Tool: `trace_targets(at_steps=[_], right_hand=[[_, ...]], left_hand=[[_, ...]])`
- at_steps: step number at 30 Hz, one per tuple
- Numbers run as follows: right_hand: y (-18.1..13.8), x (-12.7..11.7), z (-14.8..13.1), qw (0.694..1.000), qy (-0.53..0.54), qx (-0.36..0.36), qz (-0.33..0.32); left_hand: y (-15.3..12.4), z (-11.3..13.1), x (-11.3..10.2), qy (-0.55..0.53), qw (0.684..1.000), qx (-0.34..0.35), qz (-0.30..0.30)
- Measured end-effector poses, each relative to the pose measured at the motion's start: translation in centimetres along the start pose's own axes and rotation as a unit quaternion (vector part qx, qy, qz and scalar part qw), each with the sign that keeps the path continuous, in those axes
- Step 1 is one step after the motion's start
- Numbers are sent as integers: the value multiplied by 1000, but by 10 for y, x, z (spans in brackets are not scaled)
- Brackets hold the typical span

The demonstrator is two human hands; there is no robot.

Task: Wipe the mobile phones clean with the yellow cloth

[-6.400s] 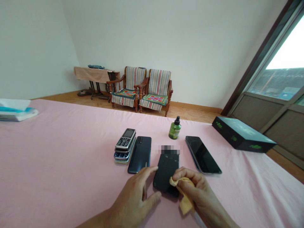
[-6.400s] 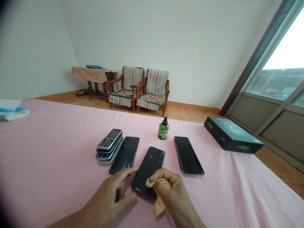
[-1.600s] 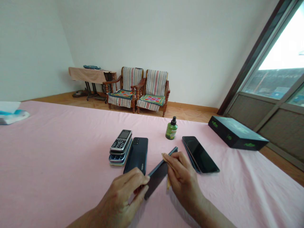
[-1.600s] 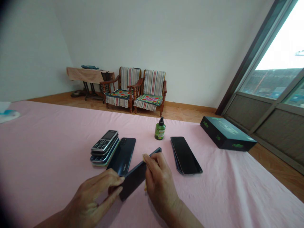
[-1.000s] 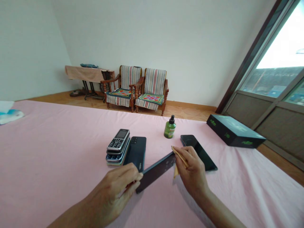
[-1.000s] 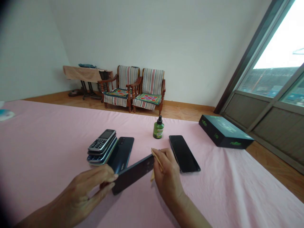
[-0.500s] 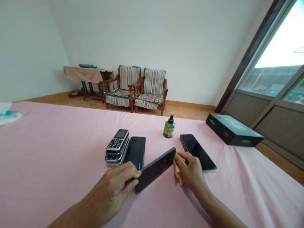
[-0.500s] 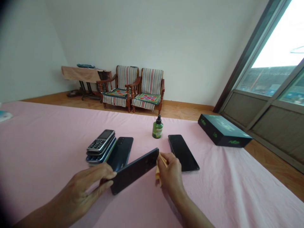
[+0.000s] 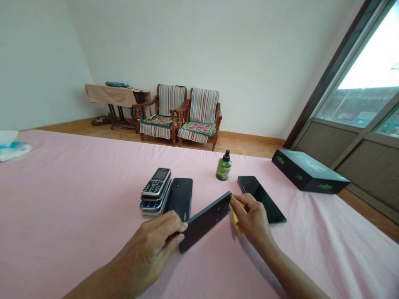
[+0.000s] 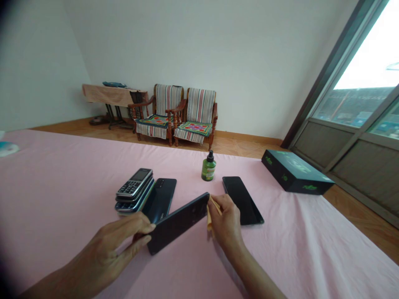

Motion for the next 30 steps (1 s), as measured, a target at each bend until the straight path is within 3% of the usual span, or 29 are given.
trace_targets(at_steps=[6, 14, 21, 30], right_hand=[[-3, 14, 8, 986, -141, 33, -82], [0, -4, -7, 999, 9, -33, 27], [0, 18, 9, 987, -133, 27, -83], [-1, 22, 6, 986, -132, 37, -94]], left_hand=[[-1, 0, 3, 3, 1000, 2, -1], [-3, -3, 11, -22, 999, -9, -28], [-4, -4, 9, -17, 1000, -5, -1], [-9, -23, 6, -61, 990, -111, 67]])
Point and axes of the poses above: each hand's wrist, its own y-axis towards the middle knuckle, its own x-axis out of the palm, z = x × y, the point moved 9 cm from there along y, towards the middle knuckle, and after that the axes turned 15 degrees about -z, right-handed, at the moved point
